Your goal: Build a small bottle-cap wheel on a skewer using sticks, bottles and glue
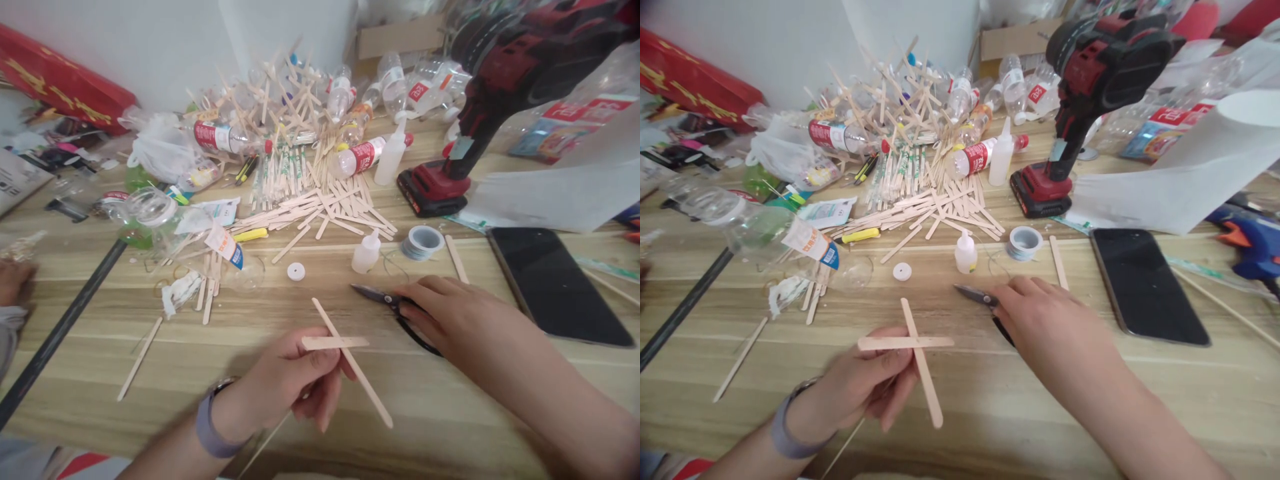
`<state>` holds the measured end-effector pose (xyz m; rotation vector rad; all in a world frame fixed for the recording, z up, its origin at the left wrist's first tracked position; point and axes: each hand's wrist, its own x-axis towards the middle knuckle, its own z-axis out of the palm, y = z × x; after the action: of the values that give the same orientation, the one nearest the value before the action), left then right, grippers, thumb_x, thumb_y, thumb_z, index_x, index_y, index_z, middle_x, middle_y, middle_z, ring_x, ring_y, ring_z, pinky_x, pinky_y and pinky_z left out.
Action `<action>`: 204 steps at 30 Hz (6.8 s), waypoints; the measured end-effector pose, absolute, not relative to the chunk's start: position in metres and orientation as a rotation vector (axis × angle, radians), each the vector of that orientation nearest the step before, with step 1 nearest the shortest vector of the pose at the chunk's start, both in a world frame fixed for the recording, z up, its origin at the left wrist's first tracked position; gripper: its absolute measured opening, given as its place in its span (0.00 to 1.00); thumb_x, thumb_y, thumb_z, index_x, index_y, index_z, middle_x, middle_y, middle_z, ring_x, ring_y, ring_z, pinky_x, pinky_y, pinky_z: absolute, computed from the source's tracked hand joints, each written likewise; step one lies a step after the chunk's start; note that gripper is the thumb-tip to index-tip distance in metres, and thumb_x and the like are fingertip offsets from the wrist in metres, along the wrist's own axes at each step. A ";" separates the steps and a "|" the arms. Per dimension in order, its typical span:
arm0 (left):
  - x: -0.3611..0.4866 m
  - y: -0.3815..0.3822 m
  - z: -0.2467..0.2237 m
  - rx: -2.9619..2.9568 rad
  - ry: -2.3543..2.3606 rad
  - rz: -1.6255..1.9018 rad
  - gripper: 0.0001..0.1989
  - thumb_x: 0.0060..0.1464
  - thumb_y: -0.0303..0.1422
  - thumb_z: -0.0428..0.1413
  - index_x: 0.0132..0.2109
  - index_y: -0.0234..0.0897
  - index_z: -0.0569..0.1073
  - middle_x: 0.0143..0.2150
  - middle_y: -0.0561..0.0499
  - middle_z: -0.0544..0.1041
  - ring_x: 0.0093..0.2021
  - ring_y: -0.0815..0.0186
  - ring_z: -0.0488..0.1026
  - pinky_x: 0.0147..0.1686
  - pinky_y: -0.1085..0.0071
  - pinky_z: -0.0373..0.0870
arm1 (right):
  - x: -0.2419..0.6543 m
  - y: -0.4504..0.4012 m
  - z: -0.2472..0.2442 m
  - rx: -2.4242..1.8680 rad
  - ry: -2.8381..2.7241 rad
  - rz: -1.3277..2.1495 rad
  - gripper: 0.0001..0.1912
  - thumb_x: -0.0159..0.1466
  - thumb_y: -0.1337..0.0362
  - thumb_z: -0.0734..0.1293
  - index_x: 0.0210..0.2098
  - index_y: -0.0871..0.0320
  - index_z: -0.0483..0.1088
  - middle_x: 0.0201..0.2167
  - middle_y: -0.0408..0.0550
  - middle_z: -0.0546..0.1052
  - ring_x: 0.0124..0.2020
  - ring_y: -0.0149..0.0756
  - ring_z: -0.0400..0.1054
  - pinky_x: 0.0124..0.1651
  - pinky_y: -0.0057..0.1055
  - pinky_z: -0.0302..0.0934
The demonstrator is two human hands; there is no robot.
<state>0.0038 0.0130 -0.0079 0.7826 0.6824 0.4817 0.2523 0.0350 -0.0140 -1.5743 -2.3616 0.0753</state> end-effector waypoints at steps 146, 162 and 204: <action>0.011 0.014 -0.005 0.784 0.922 0.564 0.21 0.55 0.52 0.53 0.34 0.37 0.66 0.13 0.60 0.66 0.09 0.78 0.51 0.10 0.80 0.42 | 0.218 0.010 -0.018 -0.816 -2.233 0.538 0.28 0.69 0.51 0.59 0.64 0.58 0.59 0.52 0.58 0.74 0.54 0.39 0.70 0.52 0.30 0.67; 0.012 0.013 -0.009 0.829 0.900 0.501 0.20 0.55 0.50 0.55 0.32 0.36 0.67 0.13 0.60 0.66 0.10 0.78 0.52 0.11 0.78 0.43 | 0.213 0.007 -0.009 -0.782 -2.157 0.766 0.26 0.68 0.49 0.59 0.60 0.56 0.66 0.49 0.57 0.75 0.50 0.41 0.72 0.50 0.33 0.69; 0.004 0.019 -0.003 0.778 1.030 0.702 0.22 0.51 0.52 0.59 0.33 0.35 0.70 0.14 0.58 0.68 0.14 0.76 0.55 0.14 0.80 0.46 | 0.210 0.002 -0.024 -0.724 -1.126 1.562 0.10 0.66 0.63 0.60 0.29 0.53 0.53 0.22 0.38 0.58 0.25 0.32 0.50 0.28 0.30 0.47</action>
<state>0.0043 0.0188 -0.0030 0.7777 1.0297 0.7015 0.2100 0.0019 -0.0236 -0.7241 -1.1264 1.5619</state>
